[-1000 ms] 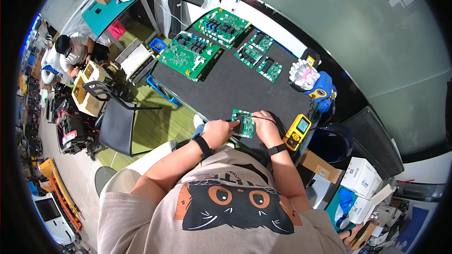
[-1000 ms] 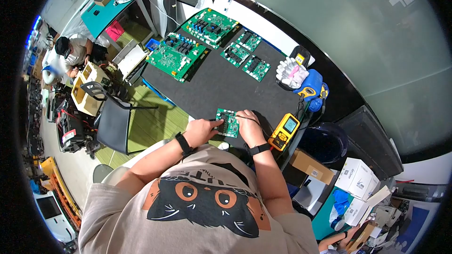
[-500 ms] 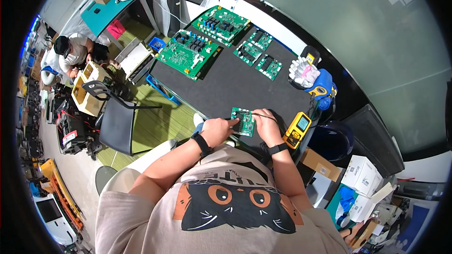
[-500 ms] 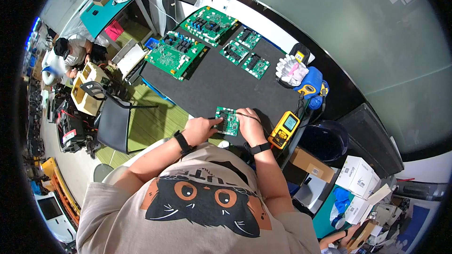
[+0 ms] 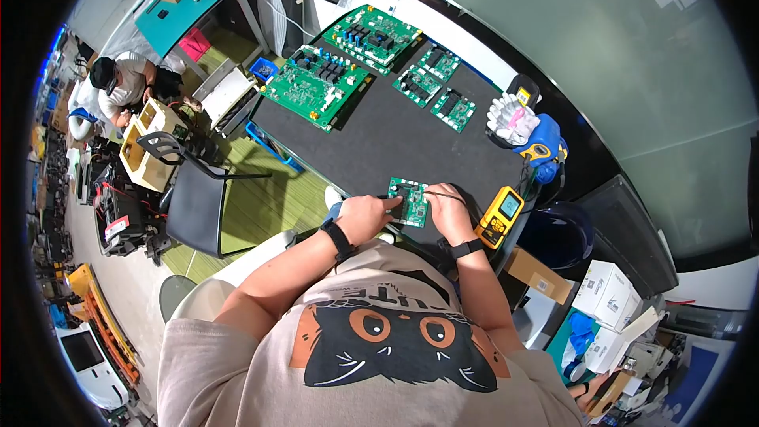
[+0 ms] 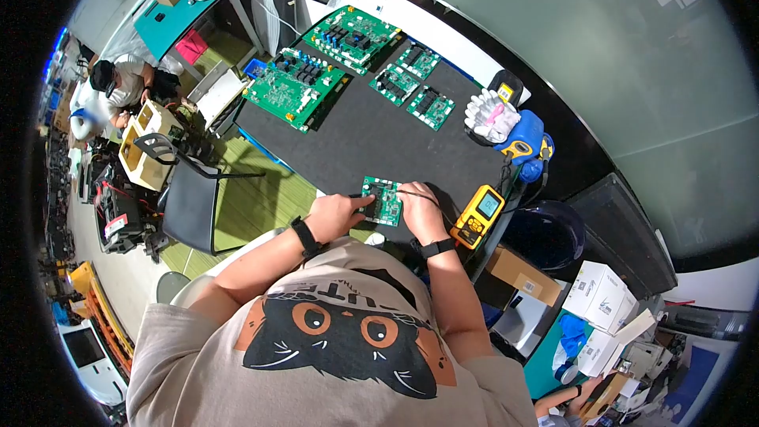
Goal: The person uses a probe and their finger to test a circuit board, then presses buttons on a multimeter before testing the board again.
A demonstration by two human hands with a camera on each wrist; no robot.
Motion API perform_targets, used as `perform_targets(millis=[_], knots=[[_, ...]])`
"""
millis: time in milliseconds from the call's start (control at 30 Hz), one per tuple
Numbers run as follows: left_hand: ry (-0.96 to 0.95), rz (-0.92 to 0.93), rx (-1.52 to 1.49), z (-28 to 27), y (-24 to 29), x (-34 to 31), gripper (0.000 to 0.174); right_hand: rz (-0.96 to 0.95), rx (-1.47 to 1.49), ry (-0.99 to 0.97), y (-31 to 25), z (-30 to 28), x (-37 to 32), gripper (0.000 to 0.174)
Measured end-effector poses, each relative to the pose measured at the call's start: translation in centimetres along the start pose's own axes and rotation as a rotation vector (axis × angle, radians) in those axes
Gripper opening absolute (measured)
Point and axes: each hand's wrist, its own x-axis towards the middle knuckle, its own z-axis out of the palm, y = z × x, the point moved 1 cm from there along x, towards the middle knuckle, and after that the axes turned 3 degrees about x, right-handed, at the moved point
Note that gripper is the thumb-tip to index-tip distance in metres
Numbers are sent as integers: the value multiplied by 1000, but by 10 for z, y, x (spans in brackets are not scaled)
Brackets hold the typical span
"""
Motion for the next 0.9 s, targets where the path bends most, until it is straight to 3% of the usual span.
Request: perform_targets(millis=[333,733,900], knots=[[2,3,-5,1,-1,1,43,-70,-53,-9,0,0,1,13],[-53,14,-8,-2,1,1,44,-43,-61,-29,-4,-2,1,12],[10,10,-8,3,-1,0,42,-19,-47,-19,-6,-2,2,12]])
